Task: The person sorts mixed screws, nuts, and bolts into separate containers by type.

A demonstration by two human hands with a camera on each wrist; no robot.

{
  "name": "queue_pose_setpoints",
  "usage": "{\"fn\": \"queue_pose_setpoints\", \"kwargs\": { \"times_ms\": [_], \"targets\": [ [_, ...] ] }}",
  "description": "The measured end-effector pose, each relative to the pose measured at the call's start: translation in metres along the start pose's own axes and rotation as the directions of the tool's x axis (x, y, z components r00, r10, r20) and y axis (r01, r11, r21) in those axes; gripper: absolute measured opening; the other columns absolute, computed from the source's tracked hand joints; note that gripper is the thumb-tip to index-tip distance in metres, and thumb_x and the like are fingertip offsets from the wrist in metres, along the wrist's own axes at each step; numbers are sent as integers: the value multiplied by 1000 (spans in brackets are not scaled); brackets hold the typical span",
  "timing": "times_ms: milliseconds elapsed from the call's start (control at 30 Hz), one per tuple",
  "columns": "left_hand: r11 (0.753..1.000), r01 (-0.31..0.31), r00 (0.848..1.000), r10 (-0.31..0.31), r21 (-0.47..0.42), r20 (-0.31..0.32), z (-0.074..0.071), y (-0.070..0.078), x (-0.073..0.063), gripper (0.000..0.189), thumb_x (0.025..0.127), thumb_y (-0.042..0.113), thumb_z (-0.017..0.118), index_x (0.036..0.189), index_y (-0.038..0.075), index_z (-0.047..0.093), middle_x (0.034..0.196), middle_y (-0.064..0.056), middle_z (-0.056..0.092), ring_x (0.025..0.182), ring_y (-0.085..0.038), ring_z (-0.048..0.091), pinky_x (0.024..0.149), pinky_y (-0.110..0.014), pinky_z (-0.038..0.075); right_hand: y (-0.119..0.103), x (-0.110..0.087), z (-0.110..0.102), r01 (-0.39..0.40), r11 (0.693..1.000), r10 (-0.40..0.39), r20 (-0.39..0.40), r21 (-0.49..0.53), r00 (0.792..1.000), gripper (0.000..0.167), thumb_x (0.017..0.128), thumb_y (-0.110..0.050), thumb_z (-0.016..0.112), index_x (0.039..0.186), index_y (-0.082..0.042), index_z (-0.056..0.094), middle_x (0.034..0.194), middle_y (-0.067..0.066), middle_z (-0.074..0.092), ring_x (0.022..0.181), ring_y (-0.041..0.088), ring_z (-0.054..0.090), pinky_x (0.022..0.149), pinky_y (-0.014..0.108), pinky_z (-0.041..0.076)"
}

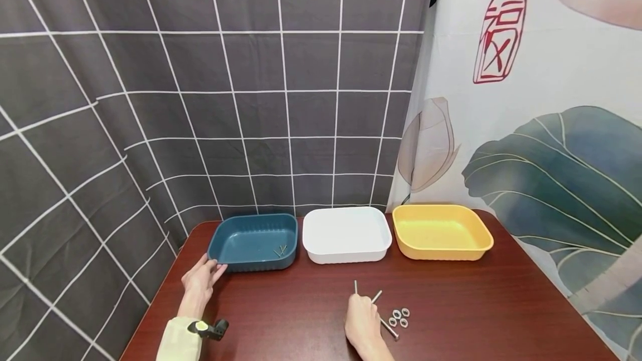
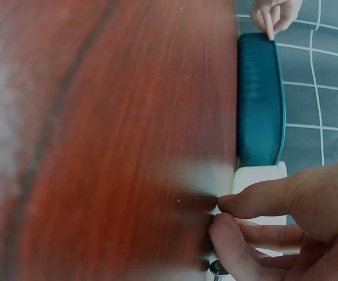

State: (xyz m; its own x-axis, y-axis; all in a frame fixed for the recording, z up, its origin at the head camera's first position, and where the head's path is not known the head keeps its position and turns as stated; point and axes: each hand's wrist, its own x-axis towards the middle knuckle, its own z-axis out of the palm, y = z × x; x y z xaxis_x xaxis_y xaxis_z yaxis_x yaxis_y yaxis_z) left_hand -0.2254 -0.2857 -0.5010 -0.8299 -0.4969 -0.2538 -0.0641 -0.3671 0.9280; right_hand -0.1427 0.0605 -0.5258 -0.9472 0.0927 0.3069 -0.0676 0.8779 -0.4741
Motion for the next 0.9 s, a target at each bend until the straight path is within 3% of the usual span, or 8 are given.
{"fn": "queue_pose_setpoints", "kwargs": {
  "times_ms": [667, 800, 900],
  "targets": [
    [1000, 6, 1000, -6, 4, 9, -1, -1, -1, 60, 94, -6, 48, 152, -2, 33, 142, -28, 39, 71, -4, 68, 80, -25, 60, -3, 0, 4, -44, 999, 45, 38, -16, 998, 14, 74, 6, 67, 66, -1, 57, 71, 23, 61, 67, 45, 65, 53, 55, 55],
    [1000, -5, 1000, 5, 13, -3, 0, -1, -2, 59, 94, -7, 49, 151, -3, 35, 128, -22, 51, 70, -5, 69, 79, -25, 60, 2, 2, -1, -24, 998, 22, 38, 63, 999, 19, 67, 3, 68, 64, -7, 52, 62, 12, 56, 57, 36, 60, 48, 50, 52],
    [1000, -12, 1000, 12, -1, 4, -1, 0, -2, 60, 93, -8, 49, 151, -4, 35, 116, -14, 58, 70, -6, 69, 78, -26, 61, 6, 8, -7, -17, 976, 0, 81, 215, 997, 22, 63, 1, 69, 64, -12, 51, 58, 1, 51, 49, 23, 56, 45, 41, 50]
  ]
}}
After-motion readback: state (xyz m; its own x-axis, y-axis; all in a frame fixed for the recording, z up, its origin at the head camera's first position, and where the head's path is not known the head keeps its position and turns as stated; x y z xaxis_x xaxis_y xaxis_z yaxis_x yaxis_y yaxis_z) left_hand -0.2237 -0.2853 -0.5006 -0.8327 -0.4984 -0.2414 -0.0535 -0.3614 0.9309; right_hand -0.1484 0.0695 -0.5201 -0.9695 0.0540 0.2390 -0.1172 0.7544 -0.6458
